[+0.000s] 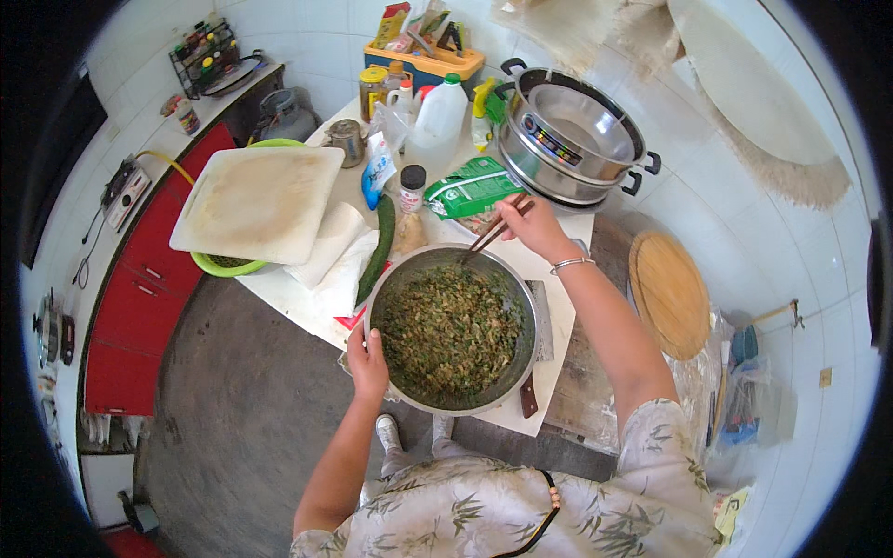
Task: The person mixes a green vegetable and grain mixture in a large metal bowl using chopsticks. After mixing, they cover the bowl with a wooden lid and wipe the kitchen counter with a purple cloth.
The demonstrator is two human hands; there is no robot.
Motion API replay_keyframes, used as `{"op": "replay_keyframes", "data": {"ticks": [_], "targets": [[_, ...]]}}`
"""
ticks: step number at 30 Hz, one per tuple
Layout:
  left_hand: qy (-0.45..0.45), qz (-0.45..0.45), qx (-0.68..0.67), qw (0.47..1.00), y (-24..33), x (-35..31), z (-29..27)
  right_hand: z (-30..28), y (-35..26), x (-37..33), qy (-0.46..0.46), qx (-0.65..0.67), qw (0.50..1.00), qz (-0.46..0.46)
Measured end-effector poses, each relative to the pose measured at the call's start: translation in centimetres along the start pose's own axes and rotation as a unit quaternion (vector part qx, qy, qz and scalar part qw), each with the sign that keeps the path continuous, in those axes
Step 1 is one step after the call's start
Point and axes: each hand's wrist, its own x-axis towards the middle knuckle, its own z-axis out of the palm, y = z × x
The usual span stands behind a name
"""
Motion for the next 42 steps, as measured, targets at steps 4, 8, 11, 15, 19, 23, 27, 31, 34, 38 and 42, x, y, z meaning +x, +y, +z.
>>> {"op": "replay_keyframes", "data": {"ticks": [4, 8, 11, 15, 19, 23, 27, 31, 34, 38, 42], "targets": [[-0.005, -0.005, 0.012, 1.000, 0.1, 0.2, -0.5, -2.9, 0.0, -3.2, 0.037, -0.056, 0.996, 0.066], [-0.022, -0.008, 0.006, 1.000, -0.2, 0.4, -0.6, -2.3, -0.8, -5.2, 0.005, -0.107, 0.992, 0.068], [-0.006, 0.009, -0.007, 1.000, -0.9, 0.3, 0.1, -1.1, -1.6, -5.4, 0.030, -0.047, 0.997, 0.050], [-0.014, 0.031, -0.001, 0.999, -0.6, 0.4, 0.0, -2.4, 0.6, -5.8, 0.099, 0.005, 0.993, 0.063], [-0.003, 0.029, 0.033, 0.999, -0.7, 0.2, -0.2, -3.3, 1.1, -11.2, 0.154, -0.035, 0.982, 0.107], [-0.047, 0.015, -0.026, 0.998, 0.6, 0.6, -0.7, -1.5, -0.6, -13.8, 0.110, -0.082, 0.984, 0.114], [-0.018, 0.043, 0.004, 0.999, -1.0, 0.5, -0.1, -0.2, -0.4, -11.9, 0.146, -0.009, 0.987, 0.059], [-0.031, 0.052, 0.018, 0.998, -1.7, 0.5, -0.1, -0.5, 1.6, -11.6, 0.209, 0.008, 0.977, 0.045], [-0.040, 0.054, 0.011, 0.998, -1.0, 0.7, -0.6, -1.7, 1.1, -14.2, 0.226, -0.023, 0.970, 0.086], [-0.054, 0.055, 0.008, 0.997, -1.0, 0.8, -0.5, -0.2, -0.4, -19.3, 0.236, -0.042, 0.962, 0.132], [-0.063, 0.057, -0.007, 0.996, -0.7, 0.9, -0.4, 3.2, -0.7, -23.1, 0.202, -0.142, 0.963, 0.108]]}}
